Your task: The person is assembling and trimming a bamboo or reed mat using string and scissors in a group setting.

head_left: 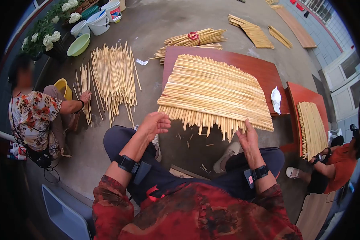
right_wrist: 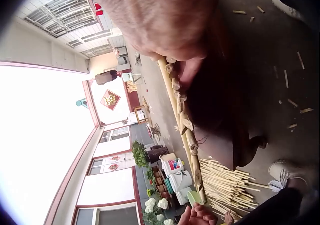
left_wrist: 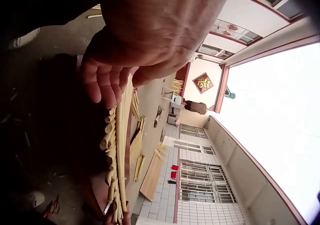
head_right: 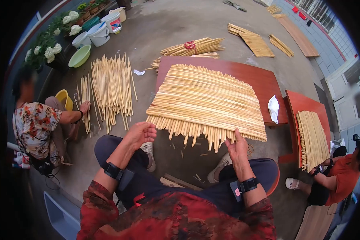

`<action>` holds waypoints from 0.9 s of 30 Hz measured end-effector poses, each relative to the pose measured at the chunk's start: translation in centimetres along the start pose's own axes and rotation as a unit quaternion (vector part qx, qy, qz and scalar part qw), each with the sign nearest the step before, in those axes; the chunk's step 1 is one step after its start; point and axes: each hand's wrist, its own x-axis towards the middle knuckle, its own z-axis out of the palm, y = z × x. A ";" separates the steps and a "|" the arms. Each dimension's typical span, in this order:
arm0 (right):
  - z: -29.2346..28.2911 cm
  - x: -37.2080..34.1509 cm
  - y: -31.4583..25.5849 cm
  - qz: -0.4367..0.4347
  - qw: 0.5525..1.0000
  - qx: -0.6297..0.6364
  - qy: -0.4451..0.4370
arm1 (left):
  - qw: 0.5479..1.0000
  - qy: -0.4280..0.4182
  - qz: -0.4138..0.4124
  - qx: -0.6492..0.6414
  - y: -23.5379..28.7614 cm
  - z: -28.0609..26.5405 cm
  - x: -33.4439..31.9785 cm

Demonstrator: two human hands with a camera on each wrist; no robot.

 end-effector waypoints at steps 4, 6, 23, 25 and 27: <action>1.3 0.0 -1.7 -0.001 1.000 0.014 -0.004 | 0.996 0.067 0.028 -0.056 0.4 -0.4 0.9; 2.0 0.0 -2.9 0.002 0.999 0.034 0.018 | 0.996 0.047 0.043 -0.070 1.4 -0.1 1.3; 6.9 0.4 -13.9 0.011 0.982 0.107 -0.153 | 0.924 -0.222 0.236 -0.202 13.2 7.6 0.2; 8.3 -0.2 -12.7 -0.011 0.984 0.105 -0.146 | 0.918 -0.223 0.232 -0.233 11.9 8.0 0.5; 9.6 -0.9 -11.6 -0.014 0.985 0.097 -0.144 | 0.919 -0.199 0.208 -0.270 9.9 8.3 0.3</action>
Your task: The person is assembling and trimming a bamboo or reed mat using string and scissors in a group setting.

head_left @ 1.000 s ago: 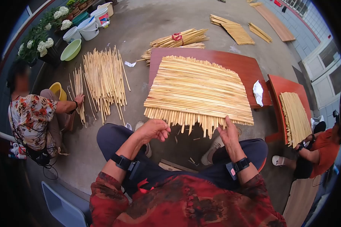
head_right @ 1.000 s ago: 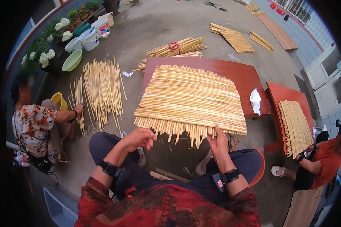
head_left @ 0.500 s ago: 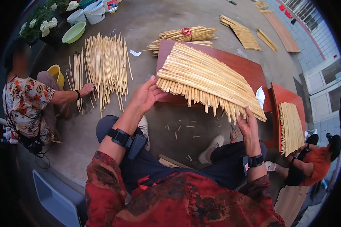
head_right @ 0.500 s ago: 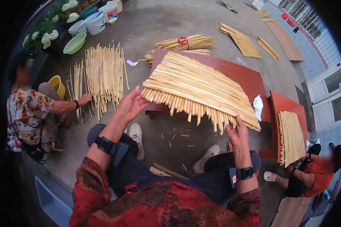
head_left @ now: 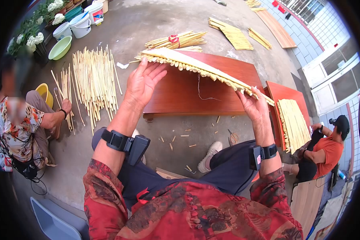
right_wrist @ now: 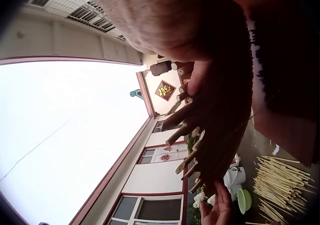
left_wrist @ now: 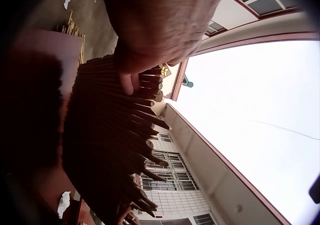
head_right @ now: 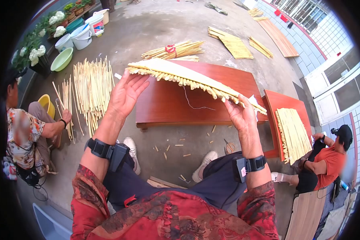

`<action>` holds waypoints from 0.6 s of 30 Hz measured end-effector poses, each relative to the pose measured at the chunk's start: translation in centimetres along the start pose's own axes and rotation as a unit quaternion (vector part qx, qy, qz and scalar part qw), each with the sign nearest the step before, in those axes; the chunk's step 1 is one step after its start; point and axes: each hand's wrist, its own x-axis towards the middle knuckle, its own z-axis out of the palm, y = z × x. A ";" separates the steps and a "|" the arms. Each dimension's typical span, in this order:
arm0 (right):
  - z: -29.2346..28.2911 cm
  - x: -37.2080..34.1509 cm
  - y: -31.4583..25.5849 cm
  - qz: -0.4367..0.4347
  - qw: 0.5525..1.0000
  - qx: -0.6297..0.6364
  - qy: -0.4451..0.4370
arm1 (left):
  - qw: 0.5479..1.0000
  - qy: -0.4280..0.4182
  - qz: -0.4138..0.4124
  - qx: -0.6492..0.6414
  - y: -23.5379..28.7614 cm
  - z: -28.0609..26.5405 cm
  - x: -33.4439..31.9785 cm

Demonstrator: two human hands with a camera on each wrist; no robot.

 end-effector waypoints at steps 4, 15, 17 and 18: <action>1.8 -1.4 2.1 -0.010 1.000 -0.026 0.014 | 0.997 -0.017 -0.080 0.009 -2.7 0.8 -2.3; -3.7 -5.7 5.8 0.021 0.998 -0.065 0.002 | 0.986 0.069 -0.146 -0.050 -5.7 0.7 -4.3; -5.8 -6.7 7.8 -0.015 0.999 0.018 -0.028 | 0.981 0.083 -0.161 -0.075 -6.2 0.8 -5.1; -6.2 -7.8 9.0 -0.017 1.000 -0.024 -0.005 | 0.982 0.081 -0.153 -0.071 -6.3 1.0 -5.3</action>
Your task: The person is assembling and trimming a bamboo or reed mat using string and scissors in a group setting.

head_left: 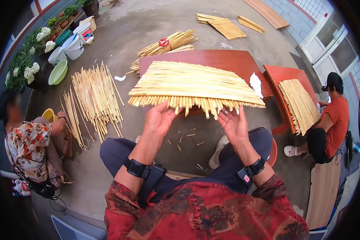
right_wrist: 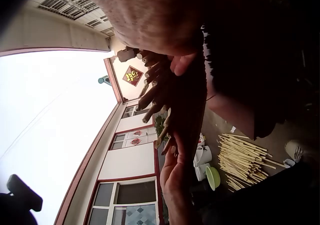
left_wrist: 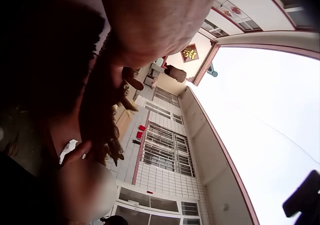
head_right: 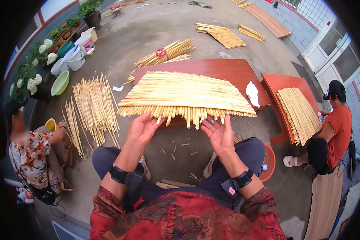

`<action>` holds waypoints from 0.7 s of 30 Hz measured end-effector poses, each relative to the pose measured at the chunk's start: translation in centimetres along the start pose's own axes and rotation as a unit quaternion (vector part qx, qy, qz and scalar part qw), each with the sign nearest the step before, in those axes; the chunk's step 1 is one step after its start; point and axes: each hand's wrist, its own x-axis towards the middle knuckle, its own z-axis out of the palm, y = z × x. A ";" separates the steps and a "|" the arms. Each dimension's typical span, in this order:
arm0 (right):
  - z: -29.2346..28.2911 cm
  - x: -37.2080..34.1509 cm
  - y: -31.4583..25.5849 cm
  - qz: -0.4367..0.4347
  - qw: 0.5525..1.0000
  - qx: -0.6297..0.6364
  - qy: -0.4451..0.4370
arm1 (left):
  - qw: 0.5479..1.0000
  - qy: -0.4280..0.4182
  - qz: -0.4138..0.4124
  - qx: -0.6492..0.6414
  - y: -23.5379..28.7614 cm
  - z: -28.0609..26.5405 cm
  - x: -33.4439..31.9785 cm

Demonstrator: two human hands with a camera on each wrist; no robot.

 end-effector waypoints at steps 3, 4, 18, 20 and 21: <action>-1.4 -2.7 4.2 0.047 0.995 -0.078 0.031 | 1.000 -0.007 0.012 0.015 -0.3 0.6 -0.7; -1.2 -2.3 4.6 0.051 0.984 -0.168 -0.015 | 1.000 0.000 0.017 0.018 -0.3 0.8 -1.0; 2.5 4.2 11.3 -0.107 0.901 -0.347 -0.238 | 0.997 0.030 0.005 0.065 -0.9 -2.3 -4.8; 3.0 3.7 10.0 -0.086 0.904 -0.348 -0.235 | 0.998 0.033 -0.006 0.054 -0.8 -2.7 -4.6; 3.0 3.6 9.2 -0.114 0.875 -0.415 -0.222 | 0.998 0.039 -0.009 0.043 -0.8 -2.5 -4.7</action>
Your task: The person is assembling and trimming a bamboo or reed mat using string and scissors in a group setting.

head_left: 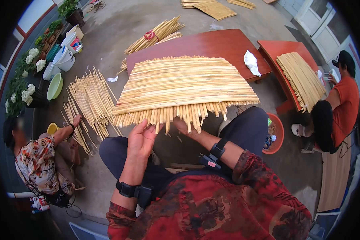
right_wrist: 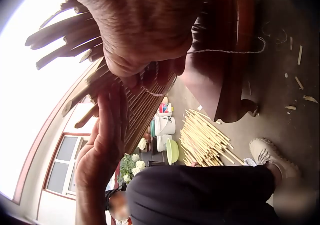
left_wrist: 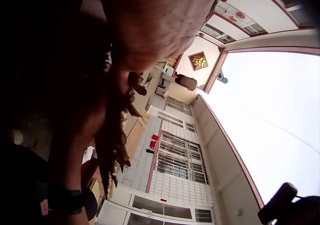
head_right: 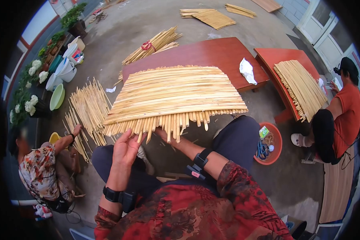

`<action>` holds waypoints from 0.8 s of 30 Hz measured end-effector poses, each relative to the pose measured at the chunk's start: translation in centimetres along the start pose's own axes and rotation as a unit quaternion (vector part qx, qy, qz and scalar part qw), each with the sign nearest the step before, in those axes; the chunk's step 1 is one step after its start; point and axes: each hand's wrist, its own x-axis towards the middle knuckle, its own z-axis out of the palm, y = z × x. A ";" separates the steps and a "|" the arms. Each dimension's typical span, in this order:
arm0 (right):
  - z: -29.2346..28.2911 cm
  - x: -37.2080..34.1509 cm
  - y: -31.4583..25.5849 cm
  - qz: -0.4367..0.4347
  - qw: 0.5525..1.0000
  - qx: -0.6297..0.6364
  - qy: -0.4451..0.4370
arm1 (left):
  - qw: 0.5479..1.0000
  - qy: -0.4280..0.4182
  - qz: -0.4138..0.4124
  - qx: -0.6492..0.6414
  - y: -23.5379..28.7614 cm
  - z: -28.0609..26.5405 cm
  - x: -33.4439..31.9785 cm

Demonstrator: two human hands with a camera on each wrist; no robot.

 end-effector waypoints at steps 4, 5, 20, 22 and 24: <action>0.4 -0.7 0.4 -0.076 0.997 -0.009 0.027 | 0.999 0.011 0.027 -0.014 0.1 1.2 -0.5; -0.2 -1.0 0.1 -0.080 0.997 -0.009 0.022 | 1.000 0.007 0.027 -0.014 0.1 1.3 -0.5; -5.1 -5.8 1.5 0.197 0.979 0.049 0.020 | 1.000 0.012 0.023 0.004 0.9 0.6 -1.2; -4.9 -5.7 2.1 0.271 0.946 0.156 0.089 | 1.000 0.013 0.016 0.006 0.3 0.1 -1.0; -4.9 -6.3 3.9 0.312 0.931 0.176 0.064 | 1.000 -0.004 0.008 -0.021 -0.3 -1.3 -1.1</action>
